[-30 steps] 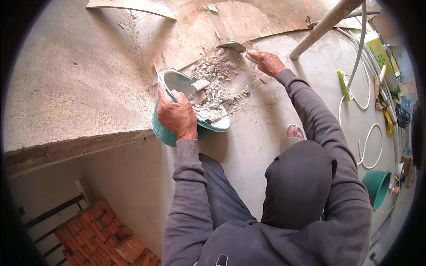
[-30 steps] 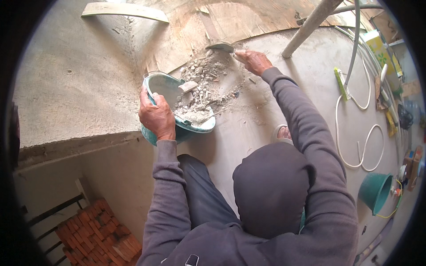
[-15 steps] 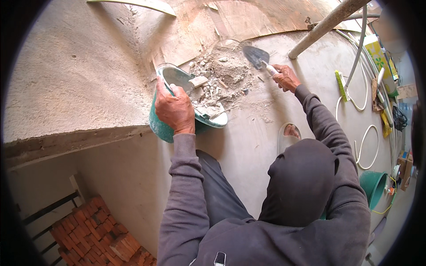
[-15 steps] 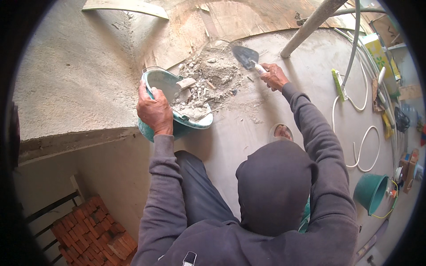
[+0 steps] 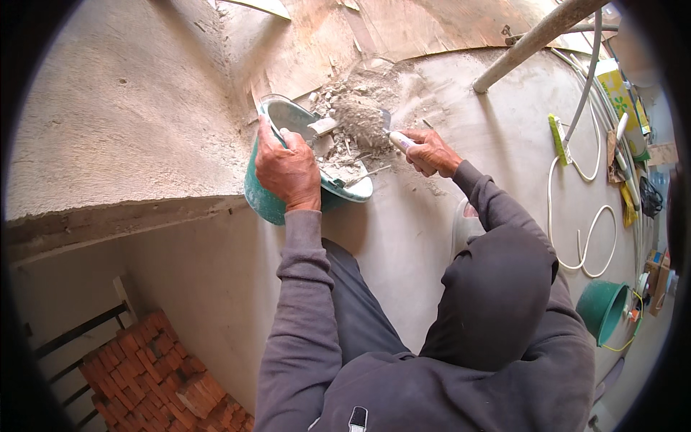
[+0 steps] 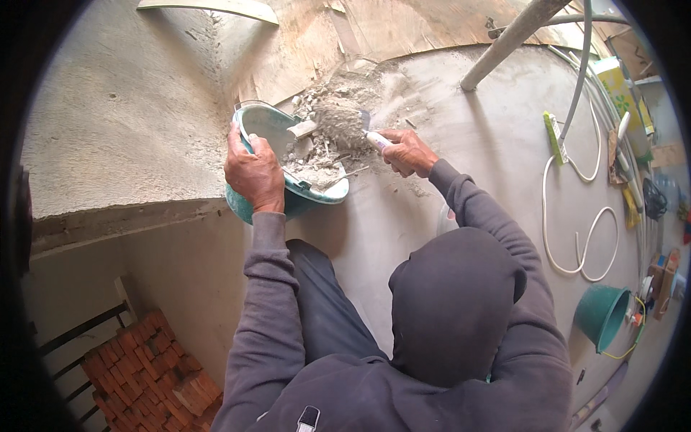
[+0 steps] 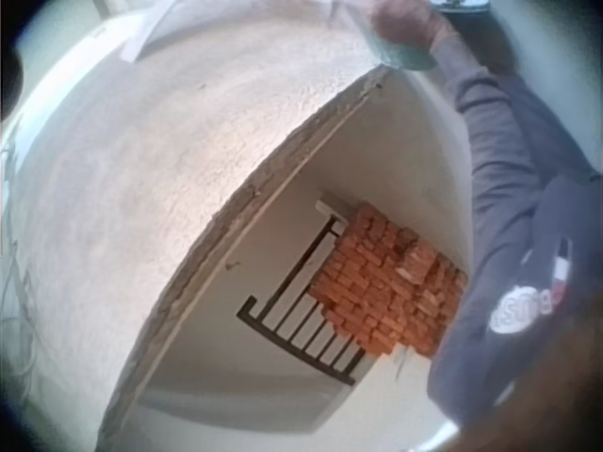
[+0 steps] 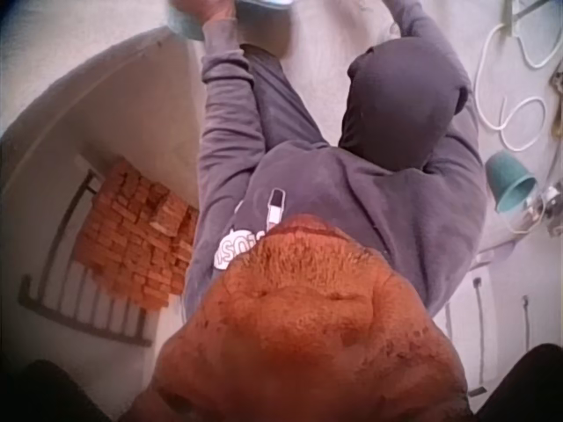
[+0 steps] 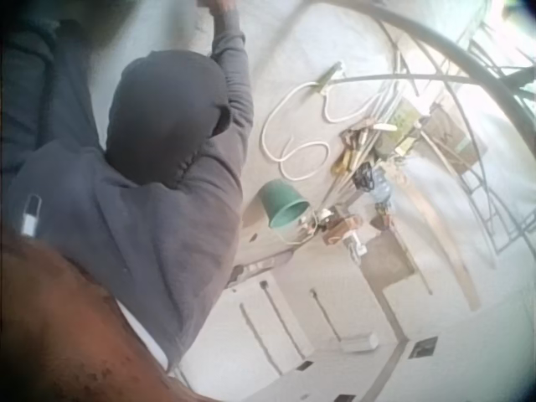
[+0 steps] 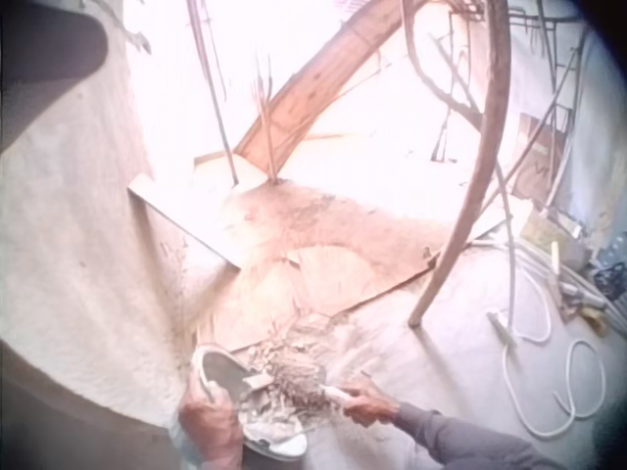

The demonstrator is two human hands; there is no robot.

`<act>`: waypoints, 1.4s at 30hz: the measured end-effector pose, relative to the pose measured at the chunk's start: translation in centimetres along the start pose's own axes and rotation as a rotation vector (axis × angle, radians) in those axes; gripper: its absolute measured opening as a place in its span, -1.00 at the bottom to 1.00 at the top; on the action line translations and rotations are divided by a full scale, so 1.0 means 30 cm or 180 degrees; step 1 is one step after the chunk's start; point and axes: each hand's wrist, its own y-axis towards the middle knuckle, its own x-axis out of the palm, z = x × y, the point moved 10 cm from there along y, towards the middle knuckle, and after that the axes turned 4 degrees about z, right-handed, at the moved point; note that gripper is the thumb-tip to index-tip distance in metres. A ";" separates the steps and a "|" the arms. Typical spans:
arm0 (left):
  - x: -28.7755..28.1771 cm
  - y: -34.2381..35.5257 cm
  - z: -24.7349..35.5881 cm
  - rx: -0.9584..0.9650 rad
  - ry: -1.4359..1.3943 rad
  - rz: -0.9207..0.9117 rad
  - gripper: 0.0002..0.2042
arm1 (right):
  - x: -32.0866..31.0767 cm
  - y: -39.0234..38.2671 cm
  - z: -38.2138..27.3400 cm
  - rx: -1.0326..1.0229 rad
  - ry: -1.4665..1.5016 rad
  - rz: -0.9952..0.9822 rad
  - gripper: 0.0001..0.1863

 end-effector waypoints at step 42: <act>0.011 -0.008 -0.005 -0.0205 -0.0069 -0.0270 -0.56 | -0.297 0.258 -0.262 -0.1166 -0.3912 0.1971 -0.41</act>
